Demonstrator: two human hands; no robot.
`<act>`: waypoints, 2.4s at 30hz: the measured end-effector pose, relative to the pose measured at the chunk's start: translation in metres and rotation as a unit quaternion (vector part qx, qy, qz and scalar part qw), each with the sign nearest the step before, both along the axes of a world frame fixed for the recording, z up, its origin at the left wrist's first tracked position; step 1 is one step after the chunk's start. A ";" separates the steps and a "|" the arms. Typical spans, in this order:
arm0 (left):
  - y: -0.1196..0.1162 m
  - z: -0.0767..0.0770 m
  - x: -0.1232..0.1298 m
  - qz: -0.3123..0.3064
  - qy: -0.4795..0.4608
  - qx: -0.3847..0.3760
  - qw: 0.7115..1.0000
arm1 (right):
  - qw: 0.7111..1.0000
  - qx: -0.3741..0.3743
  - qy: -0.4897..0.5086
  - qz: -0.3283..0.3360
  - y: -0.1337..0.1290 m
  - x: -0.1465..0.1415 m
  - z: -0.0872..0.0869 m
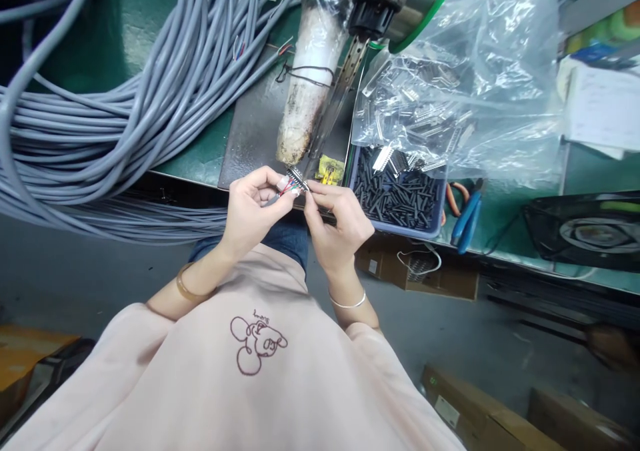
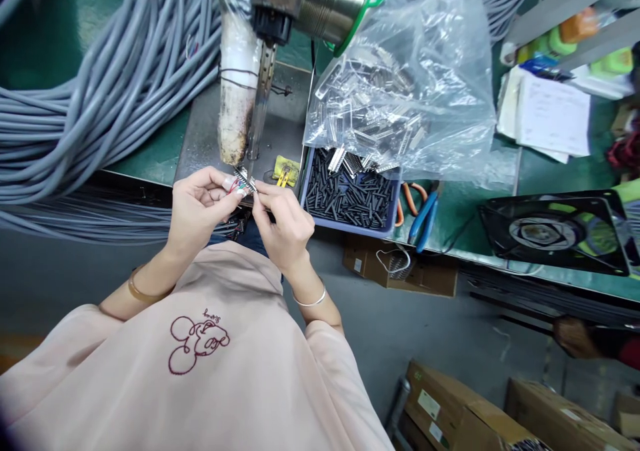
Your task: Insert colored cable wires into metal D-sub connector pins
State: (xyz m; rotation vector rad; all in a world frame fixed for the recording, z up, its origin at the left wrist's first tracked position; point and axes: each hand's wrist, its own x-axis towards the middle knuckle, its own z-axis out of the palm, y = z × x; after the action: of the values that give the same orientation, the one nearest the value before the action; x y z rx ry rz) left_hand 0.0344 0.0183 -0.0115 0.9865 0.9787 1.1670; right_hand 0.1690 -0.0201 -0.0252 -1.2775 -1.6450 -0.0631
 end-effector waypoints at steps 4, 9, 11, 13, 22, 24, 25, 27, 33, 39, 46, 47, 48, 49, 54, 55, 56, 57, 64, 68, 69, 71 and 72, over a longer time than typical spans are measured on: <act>0.002 0.000 0.000 0.003 0.012 0.004 1.000 | 1.000 0.003 -0.014 0.000 0.001 0.000 0.001; 0.003 -0.002 0.001 0.008 0.011 0.020 1.000 | 1.000 -0.007 -0.016 0.000 0.002 0.002 0.001; 0.003 -0.003 0.002 0.014 0.012 0.023 1.000 | 1.000 -0.009 -0.017 0.001 0.003 0.002 0.001; 0.004 -0.003 0.003 0.018 0.014 0.027 0.999 | 1.000 -0.008 -0.019 0.001 0.004 0.002 0.002; 0.005 -0.003 0.001 0.004 0.011 0.040 0.999 | 0.999 0.015 -0.048 0.007 0.004 0.003 0.004; 0.004 -0.004 -0.001 -0.004 0.009 0.033 0.999 | 0.998 0.016 -0.057 0.013 0.002 0.003 0.002; 0.004 -0.004 -0.001 -0.005 0.007 0.030 1.000 | 0.998 0.016 -0.055 0.014 0.001 0.003 0.001; 0.003 -0.005 -0.001 -0.006 0.003 0.025 1.000 | 0.999 0.011 -0.039 0.012 0.000 0.003 0.001; 0.003 -0.003 0.001 -0.011 -0.007 0.021 1.000 | 1.000 -0.012 0.006 -0.001 0.001 0.003 0.003; 0.004 -0.001 0.002 -0.001 -0.013 0.032 0.999 | 1.000 0.015 0.012 -0.005 0.002 0.001 0.002; 0.005 -0.007 -0.005 -0.059 -0.059 -0.067 0.994 | 0.995 -0.077 0.053 0.016 -0.004 0.010 0.012; 0.005 -0.008 -0.006 -0.067 -0.061 -0.076 0.993 | 0.995 -0.077 0.058 0.003 -0.005 0.012 0.015; 0.004 -0.008 -0.007 -0.073 -0.060 -0.081 0.992 | 0.995 -0.076 0.057 -0.010 -0.007 0.013 0.018; 0.003 -0.008 -0.008 -0.077 -0.058 -0.083 0.992 | 0.996 -0.078 0.049 -0.015 -0.008 0.015 0.022; 0.000 -0.004 -0.009 -0.099 -0.049 -0.083 0.990 | 0.990 -0.136 -0.018 0.037 -0.011 0.015 0.030; -0.001 -0.004 -0.009 -0.104 -0.046 -0.086 0.990 | 0.989 -0.139 -0.023 0.042 -0.012 0.014 0.029; -0.001 -0.003 -0.009 -0.106 -0.044 -0.088 0.989 | 0.989 -0.139 -0.017 0.040 -0.012 0.014 0.028; -0.001 -0.004 -0.009 -0.105 -0.044 -0.091 0.989 | 0.990 -0.137 0.000 0.033 -0.013 0.014 0.026; -0.002 -0.007 -0.009 -0.060 -0.059 -0.086 0.993 | 0.984 0.082 0.120 -0.100 -0.019 0.012 0.014; 0.000 -0.007 -0.007 -0.046 -0.060 -0.071 0.995 | 0.995 0.020 0.081 -0.053 -0.018 0.009 0.008; 0.000 -0.006 -0.006 -0.046 -0.059 -0.068 0.995 | 0.998 -0.007 0.053 -0.041 -0.017 0.008 0.007; 0.002 -0.004 -0.005 -0.045 -0.059 -0.054 0.996 | 0.999 -0.038 -0.005 -0.018 -0.014 0.007 0.007; 0.003 -0.004 -0.004 -0.043 -0.060 -0.044 0.996 | 0.999 -0.040 -0.025 -0.008 -0.013 0.007 0.007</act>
State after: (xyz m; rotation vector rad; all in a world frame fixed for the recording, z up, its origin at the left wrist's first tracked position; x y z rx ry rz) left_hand 0.0305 0.0208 -0.0152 0.8710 0.8765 1.0904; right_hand 0.1756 -0.0328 -0.0187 -1.3594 -1.6951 -0.0403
